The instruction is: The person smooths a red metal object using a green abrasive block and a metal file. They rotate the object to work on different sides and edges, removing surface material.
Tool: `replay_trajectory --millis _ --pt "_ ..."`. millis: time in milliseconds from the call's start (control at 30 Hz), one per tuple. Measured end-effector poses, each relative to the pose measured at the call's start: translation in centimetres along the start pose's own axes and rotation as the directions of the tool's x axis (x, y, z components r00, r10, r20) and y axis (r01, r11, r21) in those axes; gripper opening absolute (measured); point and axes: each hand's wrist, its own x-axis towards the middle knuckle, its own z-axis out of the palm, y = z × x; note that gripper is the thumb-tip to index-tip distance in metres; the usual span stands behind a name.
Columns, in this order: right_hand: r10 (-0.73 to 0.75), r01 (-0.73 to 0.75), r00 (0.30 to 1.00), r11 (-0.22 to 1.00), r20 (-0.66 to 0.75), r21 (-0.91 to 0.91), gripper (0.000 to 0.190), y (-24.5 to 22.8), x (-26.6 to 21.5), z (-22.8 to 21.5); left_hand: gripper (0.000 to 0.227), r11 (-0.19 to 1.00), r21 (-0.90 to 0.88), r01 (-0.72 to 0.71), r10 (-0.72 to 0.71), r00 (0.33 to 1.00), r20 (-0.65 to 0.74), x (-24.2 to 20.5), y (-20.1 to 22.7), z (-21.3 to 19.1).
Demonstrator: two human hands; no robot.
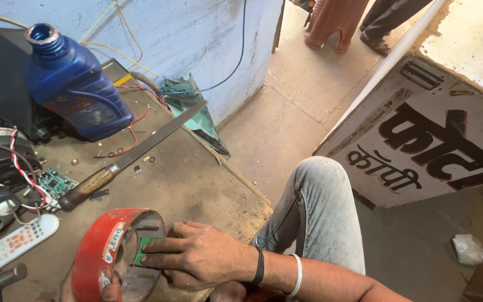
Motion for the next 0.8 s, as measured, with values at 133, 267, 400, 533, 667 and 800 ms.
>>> replay_trajectory --millis 133,267,400,533,667,800 --pt "0.007 -0.007 1.0 1.0 0.019 0.021 0.042 0.2 -0.3 0.4 0.097 1.0 -0.011 0.025 -0.026 0.996 -0.087 -0.2 -0.8 1.0" --pt "0.008 -0.008 0.999 1.0 0.032 0.006 0.045 0.4 -0.6 0.7 0.095 0.999 -0.022 0.026 -0.028 0.994 -0.106 0.8 -0.4 1.9" --pt "0.021 -0.022 0.999 1.0 0.025 0.009 0.047 0.6 -1.0 1.1 0.092 0.999 -0.03 0.03 -0.033 0.994 -0.106 1.7 0.1 2.5" --pt "0.026 -0.026 0.999 0.999 0.023 0.02 0.046 0.6 -1.1 1.5 0.09 0.999 -0.025 0.037 -0.04 0.992 -0.119 1.5 0.1 2.5" --pt "0.023 -0.023 1.0 0.999 0.011 0.024 0.047 0.6 -0.8 1.1 0.087 0.999 -0.013 0.042 -0.044 0.99 -0.134 1.4 -0.2 2.0" --pt "0.016 -0.017 1.0 1.0 0.016 0.01 0.049 0.2 -0.2 0.3 0.085 0.999 -0.006 0.054 -0.054 0.986 -0.156 0.7 -0.7 1.3"
